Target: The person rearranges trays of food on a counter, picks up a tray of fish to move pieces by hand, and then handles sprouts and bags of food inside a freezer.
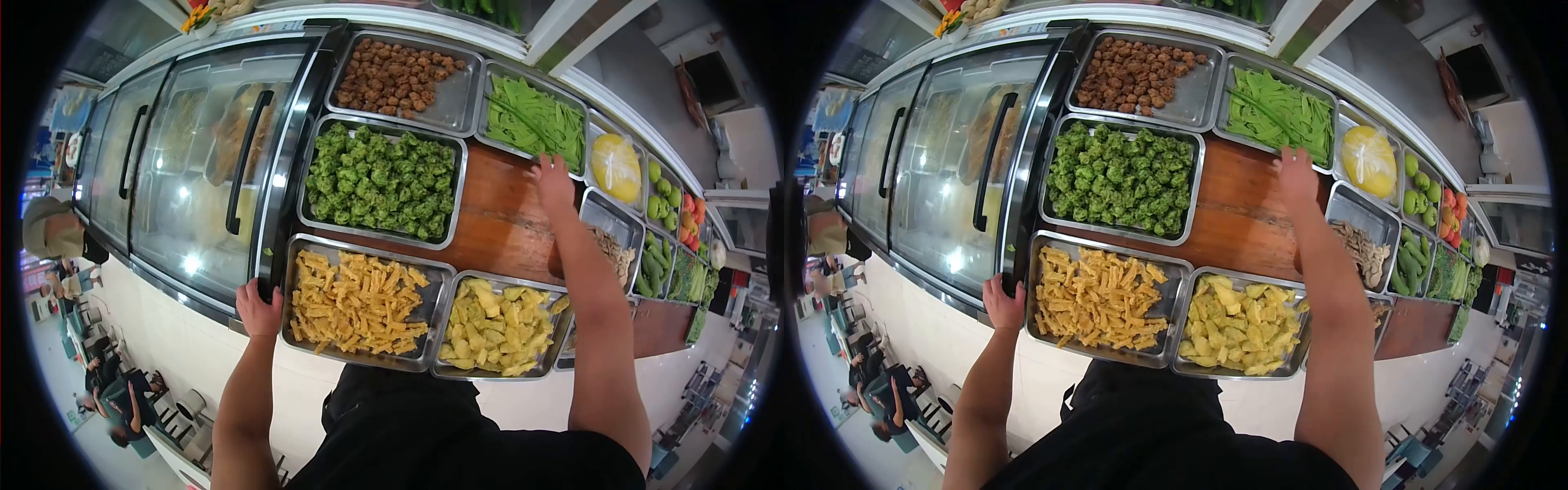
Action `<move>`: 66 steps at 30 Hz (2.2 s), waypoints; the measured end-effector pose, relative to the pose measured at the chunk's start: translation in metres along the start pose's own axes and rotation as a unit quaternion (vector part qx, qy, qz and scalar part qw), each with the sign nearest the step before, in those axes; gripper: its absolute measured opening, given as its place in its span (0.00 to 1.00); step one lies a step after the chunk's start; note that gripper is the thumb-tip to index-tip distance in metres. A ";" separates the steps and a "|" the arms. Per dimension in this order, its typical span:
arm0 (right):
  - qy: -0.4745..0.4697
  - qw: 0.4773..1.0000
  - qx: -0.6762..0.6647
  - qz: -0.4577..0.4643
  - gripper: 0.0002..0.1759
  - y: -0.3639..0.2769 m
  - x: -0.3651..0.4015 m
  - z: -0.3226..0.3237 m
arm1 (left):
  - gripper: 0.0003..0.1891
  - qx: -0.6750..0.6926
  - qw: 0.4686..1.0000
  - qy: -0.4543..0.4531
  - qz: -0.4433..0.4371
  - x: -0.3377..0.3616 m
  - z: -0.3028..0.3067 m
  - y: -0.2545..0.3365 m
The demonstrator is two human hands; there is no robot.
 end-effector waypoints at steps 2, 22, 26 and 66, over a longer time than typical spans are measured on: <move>0.008 0.994 -0.101 -0.031 0.24 -0.051 0.030 0.021 | 0.24 0.009 1.000 0.002 0.002 0.000 0.000 0.000; -0.194 0.703 -0.596 -0.335 0.29 -0.217 0.099 -0.009 | 0.25 0.060 0.998 -0.014 -0.018 0.003 0.008 -0.006; -0.023 0.940 -0.341 -0.009 0.25 -0.271 0.176 0.071 | 0.26 0.088 0.996 -0.025 -0.021 0.002 0.008 -0.009; -0.002 0.422 -0.611 -0.670 0.21 -0.216 0.508 0.001 | 0.24 0.123 0.992 -0.019 -0.036 0.009 0.006 -0.018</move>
Point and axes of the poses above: each hand's wrist, its own x-axis away from the middle knuckle, its own z-axis out of the back of the hand, y = z × x, the point moved 5 cm from there along -x, towards the middle knuckle, and after that the axes turned 9 degrees about z, right-handed, at the moved point
